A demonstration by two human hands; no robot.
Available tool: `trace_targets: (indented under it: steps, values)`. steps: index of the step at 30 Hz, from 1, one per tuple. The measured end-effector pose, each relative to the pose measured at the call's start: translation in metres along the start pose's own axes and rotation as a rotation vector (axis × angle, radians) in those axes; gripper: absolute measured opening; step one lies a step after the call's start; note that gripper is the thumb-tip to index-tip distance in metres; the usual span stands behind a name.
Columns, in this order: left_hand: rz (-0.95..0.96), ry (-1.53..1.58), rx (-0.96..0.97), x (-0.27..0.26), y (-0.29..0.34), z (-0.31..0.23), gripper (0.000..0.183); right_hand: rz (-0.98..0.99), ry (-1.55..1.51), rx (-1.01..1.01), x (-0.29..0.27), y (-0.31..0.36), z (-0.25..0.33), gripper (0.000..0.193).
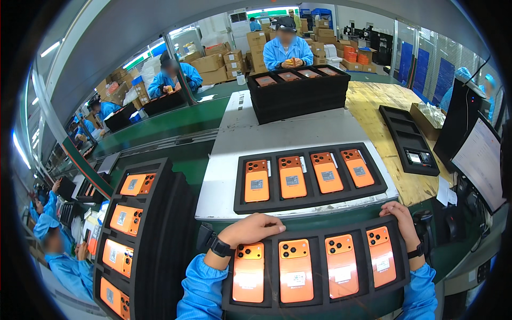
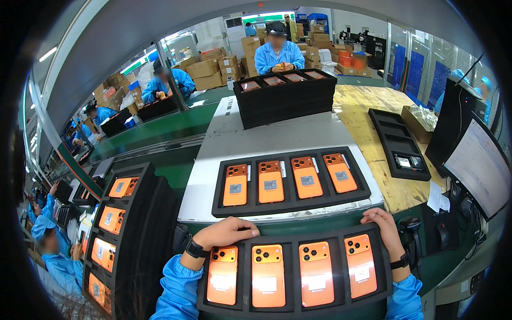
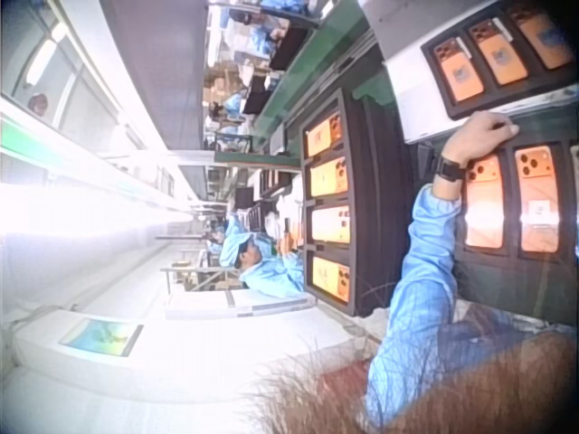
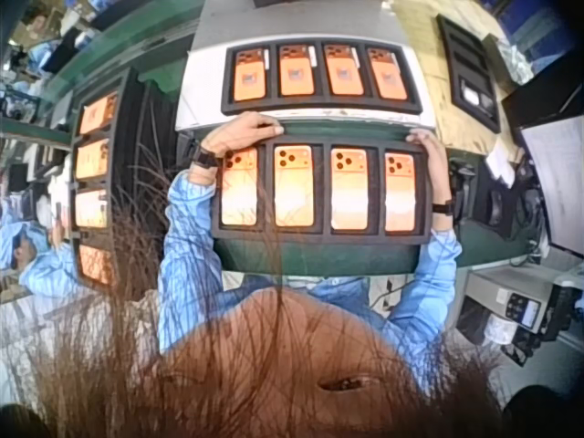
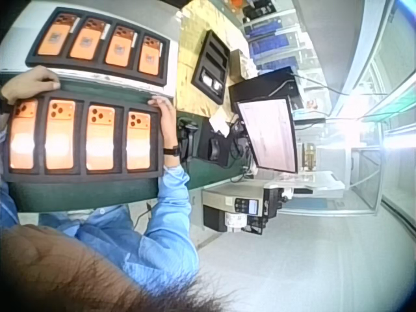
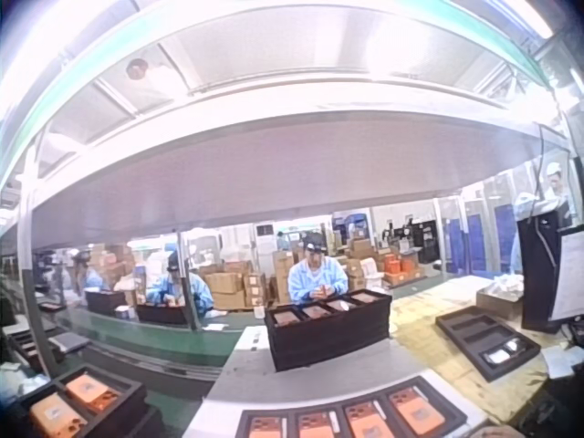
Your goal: The recorder is labeling and scanning smartphones on an assembly line.
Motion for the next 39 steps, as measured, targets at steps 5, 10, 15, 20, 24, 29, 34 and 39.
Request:
trace_targets:
  steps: [5,10,15,20,24,29,34,39]
  values:
    - [0.056,0.029,0.002,0.001,0.000,-0.003,0.043,-0.040,0.209,-0.015,0.004,0.010,0.006,0.023]
    - [0.001,0.103,0.106,0.002,-0.007,0.013,0.036,-0.045,0.243,-0.004,-0.004,0.001,0.000,0.025]
    - [-0.038,0.054,0.084,-0.005,-0.006,0.006,0.035,0.002,0.318,-0.058,0.005,-0.004,0.012,0.025]
    - [-0.059,0.050,0.036,0.001,-0.007,0.002,0.032,0.050,0.144,-0.037,0.001,-0.004,0.003,0.023]
    - [-0.052,0.045,0.010,0.004,-0.003,0.002,0.032,0.018,0.187,-0.040,0.002,0.004,0.004,0.025]
    - [-0.068,0.045,0.016,0.003,-0.001,0.000,0.032,0.016,0.169,-0.029,0.002,0.006,0.006,0.027]
    - [-0.073,0.051,0.008,0.002,-0.002,-0.001,0.032,0.028,0.169,-0.047,0.004,0.002,0.005,0.027]
    - [-0.090,0.058,0.019,0.002,-0.003,0.002,0.032,0.025,0.178,-0.041,0.003,0.000,0.006,0.027]
Point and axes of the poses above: each hand's wrist, its own y-axis away from the middle knuckle, its own x-axis out of the palm, z = x × y, the point moved 2 cm from there along -y, towards the middle knuckle, and after that the axes turned 7 degrees about x, right-handed, at the moved point
